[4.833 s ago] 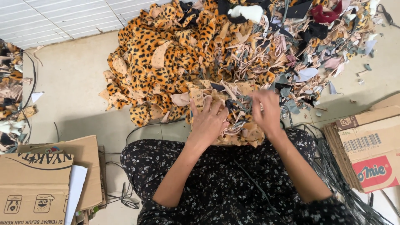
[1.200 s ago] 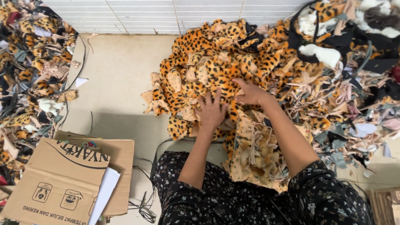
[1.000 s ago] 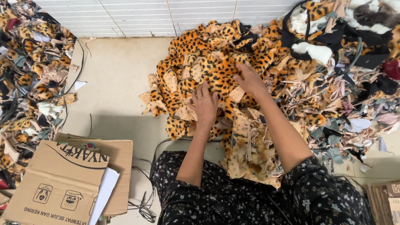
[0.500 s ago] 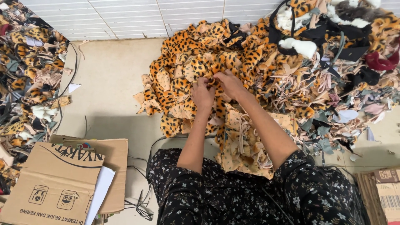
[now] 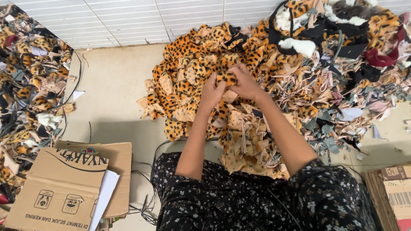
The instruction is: The person sorts through a pile of scrap fabric pieces on the floor, using shears to trim small sections from leopard-patterned cloth and placing selected scraps onto a cardboard box.
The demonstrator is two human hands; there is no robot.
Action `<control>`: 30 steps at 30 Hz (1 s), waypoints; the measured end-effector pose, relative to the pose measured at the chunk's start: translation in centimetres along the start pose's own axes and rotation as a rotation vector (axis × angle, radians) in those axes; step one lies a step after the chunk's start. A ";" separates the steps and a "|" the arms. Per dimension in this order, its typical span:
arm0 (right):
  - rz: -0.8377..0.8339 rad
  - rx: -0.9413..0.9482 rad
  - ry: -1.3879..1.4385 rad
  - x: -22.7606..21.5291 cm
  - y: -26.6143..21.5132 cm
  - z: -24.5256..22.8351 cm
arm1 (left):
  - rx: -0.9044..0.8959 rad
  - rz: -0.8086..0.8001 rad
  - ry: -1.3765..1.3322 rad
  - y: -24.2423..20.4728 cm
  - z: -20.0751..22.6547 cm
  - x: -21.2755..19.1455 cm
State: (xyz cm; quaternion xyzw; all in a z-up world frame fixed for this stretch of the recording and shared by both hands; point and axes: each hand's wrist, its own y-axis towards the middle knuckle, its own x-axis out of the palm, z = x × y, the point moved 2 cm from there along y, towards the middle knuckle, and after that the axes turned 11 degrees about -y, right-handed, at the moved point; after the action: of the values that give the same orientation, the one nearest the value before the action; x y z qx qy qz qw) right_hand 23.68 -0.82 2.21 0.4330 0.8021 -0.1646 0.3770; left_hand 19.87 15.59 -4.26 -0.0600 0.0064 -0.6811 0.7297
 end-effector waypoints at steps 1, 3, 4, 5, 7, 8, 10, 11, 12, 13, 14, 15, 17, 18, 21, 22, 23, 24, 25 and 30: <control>0.002 -0.003 0.000 -2.6 -1.2 -2.7 | 0.004 0.001 0.002 -0.3 1.1 0.2; -0.215 0.087 0.185 -7.3 -4.0 -7.9 | 0.082 -0.118 -0.234 -1.1 3.2 0.8; -0.210 0.091 0.185 -8.5 -5.2 -8.6 | 0.082 -0.125 -0.234 -1.8 3.2 0.7; -0.275 0.149 0.345 -9.5 -6.5 -9.2 | 0.079 -0.175 -0.336 -2.6 3.1 0.6; -0.329 0.219 0.510 -10.6 -8.4 -8.6 | 0.067 -0.239 -0.439 -3.3 2.8 1.3; -0.303 0.330 0.573 -10.5 -9.1 -7.3 | 0.067 -0.284 -0.505 -3.4 2.5 1.9; -0.269 0.456 0.643 -9.8 -11.2 -4.6 | 0.053 -0.339 -0.573 -4.4 2.8 3.5; -0.209 0.500 0.667 -9.3 -12.7 -3.2 | 0.044 -0.372 -0.597 -5.2 3.5 4.6; -0.147 0.537 0.689 -9.0 -13.9 -1.9 | 0.041 -0.406 -0.619 -5.8 4.4 5.5; -0.138 0.547 0.694 -7.9 -14.6 -0.9 | 0.032 -0.416 -0.619 -7.3 5.5 6.4; -0.084 0.550 0.898 -6.8 -15.2 0.0 | -0.024 -0.401 -0.588 -8.8 6.6 7.2; -0.026 0.548 1.101 -5.6 -15.8 0.8 | -0.080 -0.385 -0.556 -10.3 7.7 7.9; -0.059 0.564 1.242 -5.4 -18.2 0.3 | -0.117 -0.422 -0.524 -13.8 12.5 10.1; -0.100 0.571 1.379 -5.3 -19.3 -0.1 | -0.145 -0.450 -0.493 -15.5 15.0 11.2; -0.083 0.568 1.579 -5.0 -22.6 -4.3 | 0.017 -0.666 -0.632 -16.0 11.9 12.2; -0.079 0.569 1.582 -4.8 -23.9 -3.9 | 0.013 -0.669 -0.631 -16.9 13.8 12.1; -0.005 0.576 1.548 -4.7 -25.2 -3.5 | 0.085 -0.676 -0.475 -17.8 15.8 11.9; 0.067 0.580 1.511 -4.7 -26.4 -3.1 | 0.160 -0.679 -0.318 -18.7 17.8 11.7; 0.069 0.580 1.512 -4.6 -27.1 -2.3 | 0.159 -0.681 -0.317 -18.8 17.0 11.3; 0.302 0.444 1.088 -5.8 -29.2 -0.2 | 0.107 -0.487 0.336 -19.4 13.2 9.5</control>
State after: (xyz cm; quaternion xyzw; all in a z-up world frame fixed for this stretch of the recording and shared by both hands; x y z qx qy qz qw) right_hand 1.66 -20.71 4.82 0.6323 0.7559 -0.0277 -0.1674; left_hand 2.48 5.95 11.42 0.0923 0.0764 -0.8357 0.5359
